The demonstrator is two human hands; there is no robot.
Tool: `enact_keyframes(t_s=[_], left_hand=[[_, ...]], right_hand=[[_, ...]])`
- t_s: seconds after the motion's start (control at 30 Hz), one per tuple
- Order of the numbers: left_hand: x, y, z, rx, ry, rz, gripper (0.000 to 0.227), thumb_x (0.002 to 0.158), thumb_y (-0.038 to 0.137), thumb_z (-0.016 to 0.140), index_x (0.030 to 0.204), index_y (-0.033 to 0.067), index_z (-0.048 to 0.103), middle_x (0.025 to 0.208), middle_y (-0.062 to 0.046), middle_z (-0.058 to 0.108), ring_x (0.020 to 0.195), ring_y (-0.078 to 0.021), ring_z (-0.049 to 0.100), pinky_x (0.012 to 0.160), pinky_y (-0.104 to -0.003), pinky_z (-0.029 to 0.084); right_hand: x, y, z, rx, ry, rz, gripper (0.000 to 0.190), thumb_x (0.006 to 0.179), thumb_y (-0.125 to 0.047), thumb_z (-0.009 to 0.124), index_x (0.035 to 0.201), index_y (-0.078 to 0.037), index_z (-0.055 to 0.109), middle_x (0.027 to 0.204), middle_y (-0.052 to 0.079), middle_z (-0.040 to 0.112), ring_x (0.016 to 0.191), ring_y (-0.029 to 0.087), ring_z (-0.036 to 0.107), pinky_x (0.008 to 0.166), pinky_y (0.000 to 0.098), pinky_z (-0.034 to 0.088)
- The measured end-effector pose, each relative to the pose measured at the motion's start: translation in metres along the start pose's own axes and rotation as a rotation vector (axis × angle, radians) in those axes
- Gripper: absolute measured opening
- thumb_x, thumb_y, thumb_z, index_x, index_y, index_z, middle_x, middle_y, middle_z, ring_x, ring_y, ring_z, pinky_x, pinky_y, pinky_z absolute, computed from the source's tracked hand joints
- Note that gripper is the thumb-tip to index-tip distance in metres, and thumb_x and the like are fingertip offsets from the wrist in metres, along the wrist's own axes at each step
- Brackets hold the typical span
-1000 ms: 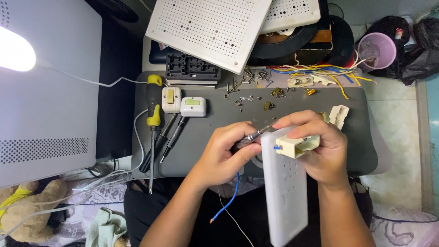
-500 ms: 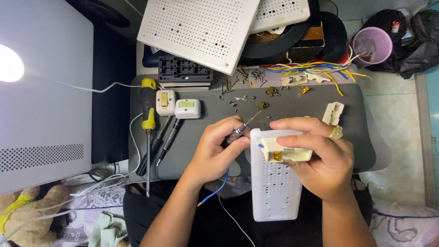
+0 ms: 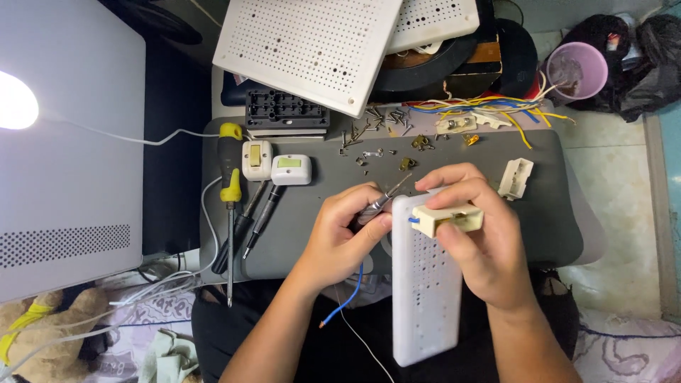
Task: The person assembles a white electrical socket by inserting wires into terminals and securing them with a screwdriver. They then use a yellow-handled tool to tighten the connections and handle additional socket components.
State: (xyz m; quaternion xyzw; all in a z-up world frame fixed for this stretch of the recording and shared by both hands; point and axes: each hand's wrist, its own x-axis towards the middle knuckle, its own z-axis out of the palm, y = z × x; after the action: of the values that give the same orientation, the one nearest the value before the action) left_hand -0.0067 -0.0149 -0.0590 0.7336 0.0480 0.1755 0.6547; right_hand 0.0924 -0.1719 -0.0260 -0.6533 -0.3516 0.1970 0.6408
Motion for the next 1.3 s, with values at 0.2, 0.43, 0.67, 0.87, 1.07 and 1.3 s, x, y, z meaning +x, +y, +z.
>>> enact_keyframes(t_s=[0.2,0.43,0.67,0.87,1.07,1.3], left_hand=[[0.001,-0.002,0.001,0.009,0.011,0.016,0.024,0.097,0.028,0.055,0.086,0.0069,0.056,0.074,0.001,0.043,0.064,-0.0118,0.036,0.06,-0.026,0.029],[0.001,-0.005,-0.001,0.045,-0.002,-0.087,0.021,0.097,0.026,0.054,0.086,0.0083,0.055,0.075,0.003,0.045,0.067,-0.0107,0.038,0.061,-0.026,0.03],[0.001,-0.006,-0.001,-0.032,-0.006,-0.158,0.017,0.098,0.024,0.053,0.087,0.0107,0.057,0.076,0.005,0.048,0.067,-0.0064,0.038,0.06,-0.024,0.032],[0.001,-0.003,0.0,-0.044,-0.026,-0.153,0.02,0.098,0.025,0.051,0.088,0.01,0.056,0.078,0.004,0.049,0.07,-0.0077,0.041,0.062,-0.024,0.033],[0.002,-0.003,-0.002,0.031,-0.058,-0.115,0.022,0.098,0.028,0.052,0.084,0.0099,0.052,0.073,0.004,0.042,0.067,-0.0096,0.035,0.061,-0.026,0.03],[0.003,-0.006,-0.001,0.113,-0.04,-0.038,0.013,0.096,0.016,0.054,0.088,0.0059,0.053,0.074,0.0,0.046,0.067,-0.0142,0.039,0.063,-0.028,0.032]], right_hand=[[-0.001,0.01,-0.003,0.065,-0.015,0.109,0.018,0.081,-0.019,0.052,0.097,-0.013,0.054,0.103,0.008,0.05,0.091,0.014,0.048,0.078,0.0257,0.036],[-0.003,0.002,-0.01,0.118,-0.092,0.179,0.028,0.084,-0.024,0.05,0.106,-0.007,0.055,0.106,0.007,0.046,0.084,0.012,0.045,0.072,0.0247,0.033],[-0.003,-0.003,-0.011,0.166,-0.155,0.209,0.027,0.087,-0.02,0.059,0.111,-0.006,0.056,0.108,0.008,0.051,0.087,0.011,0.051,0.072,0.0219,0.039],[-0.004,0.002,-0.009,0.204,-0.118,0.255,0.023,0.085,-0.019,0.058,0.105,-0.006,0.058,0.097,0.004,0.05,0.074,0.01,0.047,0.063,0.0223,0.035],[-0.009,0.023,-0.01,0.51,-0.044,0.323,0.022,0.08,-0.006,0.061,0.102,-0.006,0.056,0.098,0.007,0.05,0.081,0.014,0.052,0.068,0.0254,0.042],[-0.006,0.024,-0.008,0.622,0.049,0.426,0.035,0.081,-0.006,0.062,0.114,-0.006,0.051,0.104,0.008,0.059,0.09,0.017,0.059,0.077,0.029,0.046]])
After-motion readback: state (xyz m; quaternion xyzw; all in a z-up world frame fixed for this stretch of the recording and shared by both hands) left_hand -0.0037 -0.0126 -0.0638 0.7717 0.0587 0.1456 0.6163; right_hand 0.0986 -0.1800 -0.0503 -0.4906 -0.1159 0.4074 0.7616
